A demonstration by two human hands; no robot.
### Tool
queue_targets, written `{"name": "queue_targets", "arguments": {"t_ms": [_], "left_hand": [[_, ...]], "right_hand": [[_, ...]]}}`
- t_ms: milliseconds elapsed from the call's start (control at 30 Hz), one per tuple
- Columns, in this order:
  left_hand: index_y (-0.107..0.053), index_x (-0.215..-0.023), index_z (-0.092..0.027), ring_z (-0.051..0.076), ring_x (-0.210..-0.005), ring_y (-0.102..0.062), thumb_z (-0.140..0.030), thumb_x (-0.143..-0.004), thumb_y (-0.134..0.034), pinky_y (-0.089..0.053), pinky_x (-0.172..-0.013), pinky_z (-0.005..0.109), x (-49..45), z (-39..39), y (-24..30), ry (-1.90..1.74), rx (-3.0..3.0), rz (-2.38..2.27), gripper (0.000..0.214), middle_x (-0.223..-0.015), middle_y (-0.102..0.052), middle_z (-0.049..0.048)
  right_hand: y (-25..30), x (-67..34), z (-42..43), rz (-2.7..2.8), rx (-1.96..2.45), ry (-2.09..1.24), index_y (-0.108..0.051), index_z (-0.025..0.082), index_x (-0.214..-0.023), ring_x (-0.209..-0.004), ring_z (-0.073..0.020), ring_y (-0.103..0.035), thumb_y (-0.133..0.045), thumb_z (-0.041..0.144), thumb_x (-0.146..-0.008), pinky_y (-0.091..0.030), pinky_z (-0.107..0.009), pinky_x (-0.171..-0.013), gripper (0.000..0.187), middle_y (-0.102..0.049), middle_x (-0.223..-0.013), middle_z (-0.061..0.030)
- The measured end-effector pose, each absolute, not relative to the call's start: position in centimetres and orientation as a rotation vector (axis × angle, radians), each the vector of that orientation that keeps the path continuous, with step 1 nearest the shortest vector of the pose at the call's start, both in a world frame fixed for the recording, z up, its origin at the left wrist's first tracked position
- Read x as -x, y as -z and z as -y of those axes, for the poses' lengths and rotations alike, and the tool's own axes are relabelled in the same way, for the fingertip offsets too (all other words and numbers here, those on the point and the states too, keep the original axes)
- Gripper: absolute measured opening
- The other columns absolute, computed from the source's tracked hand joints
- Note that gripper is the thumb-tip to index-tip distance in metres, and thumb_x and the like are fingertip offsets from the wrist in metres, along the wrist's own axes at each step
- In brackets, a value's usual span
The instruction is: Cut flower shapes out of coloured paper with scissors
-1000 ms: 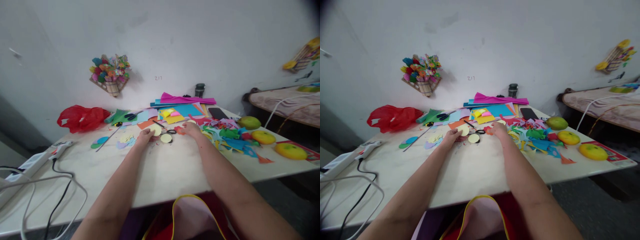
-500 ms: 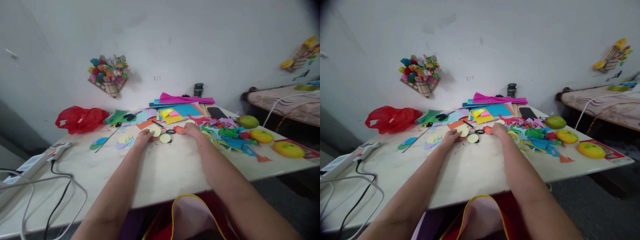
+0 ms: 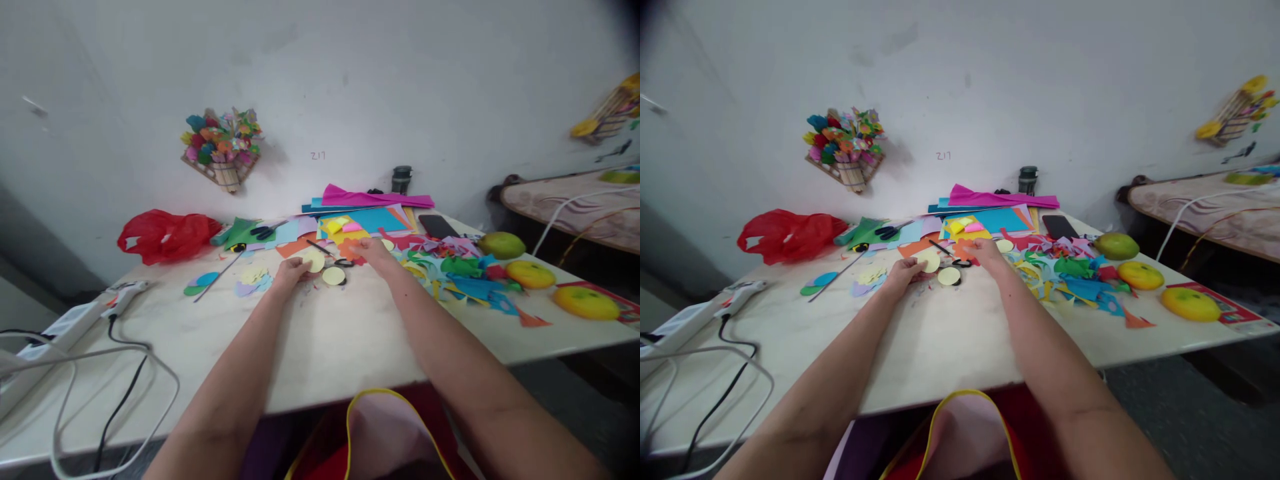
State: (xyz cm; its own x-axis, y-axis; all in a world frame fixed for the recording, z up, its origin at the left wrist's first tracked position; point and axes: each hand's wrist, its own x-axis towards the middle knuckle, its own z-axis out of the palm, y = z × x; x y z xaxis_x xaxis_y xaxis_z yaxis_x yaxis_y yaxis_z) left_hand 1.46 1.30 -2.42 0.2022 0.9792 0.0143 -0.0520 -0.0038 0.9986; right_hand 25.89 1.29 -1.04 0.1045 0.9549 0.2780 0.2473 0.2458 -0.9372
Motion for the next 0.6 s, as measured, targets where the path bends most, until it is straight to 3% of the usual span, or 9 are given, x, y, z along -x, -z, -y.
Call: {"name": "queue_targets", "arguments": {"t_ms": [267, 600], "left_hand": [[-0.056, -0.068, -0.016, 0.020, -0.065, -0.072, -0.035, -0.069, -0.080, -0.055, -0.061, 0.026, -1.8, -0.7, 2.1, -0.989, -1.319, -0.989, 0.030, -0.063, -0.070, 0.0051], [-0.055, -0.071, -0.014, 0.022, -0.065, -0.073, -0.020, -0.072, -0.075, -0.055, -0.061, 0.026, -2.0, -0.6, 2.3, -0.898, -1.271, -0.850, 0.020, -0.061, -0.070, 0.0075]], "right_hand": [[1.4, -22.0, 0.3, 1.327, 0.958, -1.261, -0.070, 0.015, -0.073, -0.074, -0.0174, -0.065, -0.083, 0.038, -0.057, -0.050, -0.032, -0.076, 0.031, -0.071, -0.072, -0.0032], [3.2, -20.6, -0.7, 1.315, 1.133, -1.093, -0.071, 0.014, -0.064, -0.064, -0.0183, -0.063, -0.083, 0.036, -0.054, -0.049, -0.031, -0.064, 0.027, -0.065, -0.058, -0.0014]]}}
